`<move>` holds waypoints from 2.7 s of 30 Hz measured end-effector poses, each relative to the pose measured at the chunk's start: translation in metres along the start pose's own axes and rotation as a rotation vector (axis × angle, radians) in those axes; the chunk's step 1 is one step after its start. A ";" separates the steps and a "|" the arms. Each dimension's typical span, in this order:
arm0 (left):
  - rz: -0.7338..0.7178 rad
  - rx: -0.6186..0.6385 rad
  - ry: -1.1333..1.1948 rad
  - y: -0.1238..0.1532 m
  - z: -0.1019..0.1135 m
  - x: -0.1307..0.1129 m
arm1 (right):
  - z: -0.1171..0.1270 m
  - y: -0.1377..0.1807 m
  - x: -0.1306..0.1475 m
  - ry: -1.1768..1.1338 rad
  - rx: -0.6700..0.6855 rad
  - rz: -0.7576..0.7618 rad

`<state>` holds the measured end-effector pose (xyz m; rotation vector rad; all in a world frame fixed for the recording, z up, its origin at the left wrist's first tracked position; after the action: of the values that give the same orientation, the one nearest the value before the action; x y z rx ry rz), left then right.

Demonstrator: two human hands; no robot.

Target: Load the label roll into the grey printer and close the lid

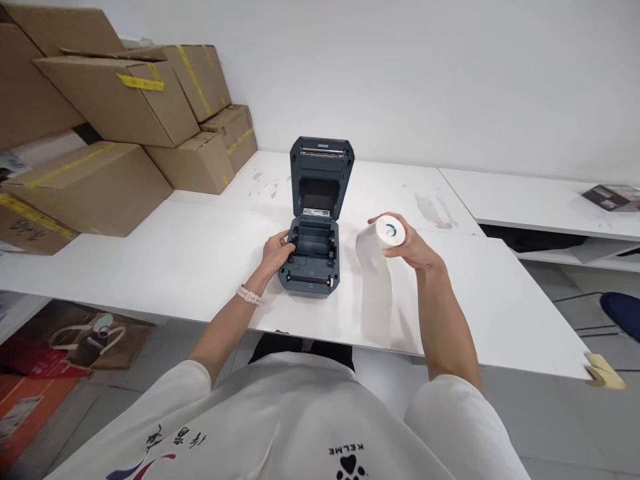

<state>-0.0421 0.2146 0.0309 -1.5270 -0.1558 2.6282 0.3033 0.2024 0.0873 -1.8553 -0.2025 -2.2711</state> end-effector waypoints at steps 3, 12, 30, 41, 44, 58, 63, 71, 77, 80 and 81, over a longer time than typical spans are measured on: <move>0.007 -0.007 0.003 -0.001 -0.001 -0.001 | -0.005 -0.001 -0.017 0.000 0.017 -0.045; 0.026 0.002 0.045 0.000 -0.002 -0.002 | -0.003 -0.016 -0.032 -0.028 0.030 -0.125; 0.102 -0.054 0.355 -0.001 -0.012 0.015 | -0.045 -0.013 -0.102 -0.075 0.018 -0.201; 0.100 -0.064 0.393 -0.009 -0.013 0.012 | -0.036 -0.016 -0.117 -0.075 -0.043 -0.273; 0.095 -0.048 0.379 -0.019 -0.013 0.012 | -0.038 -0.015 -0.116 -0.070 -0.048 -0.304; 0.126 -0.073 0.379 -0.039 -0.027 0.014 | -0.036 -0.009 -0.118 0.032 -0.034 -0.406; 0.111 -0.100 0.394 -0.040 -0.026 0.013 | -0.036 -0.007 -0.119 0.029 -0.083 -0.377; 0.040 -0.118 0.406 -0.043 -0.026 0.015 | -0.044 -0.015 -0.007 -0.018 0.025 -0.102; 0.030 -0.089 0.416 -0.044 -0.026 0.019 | -0.104 -0.081 0.084 0.523 0.314 0.029; 0.011 -0.088 0.406 -0.046 -0.026 0.020 | -0.123 -0.108 0.082 0.816 0.381 -0.023; 0.007 -0.089 0.411 -0.047 -0.026 0.021 | -0.127 -0.113 0.079 0.886 0.404 -0.044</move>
<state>-0.0279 0.2651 0.0064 -2.0564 -0.2347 2.2747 0.1405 0.2776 0.1411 -0.5707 -0.4974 -2.5815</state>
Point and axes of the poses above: each hand's wrist, its own y-axis away from the middle knuckle, its own z-axis out of the back of the hand, x = y × z, the point moved 7 cm from there along -y, towards the middle knuckle, and after that the axes turned 11 degrees about -z, right-handed, at the moved point
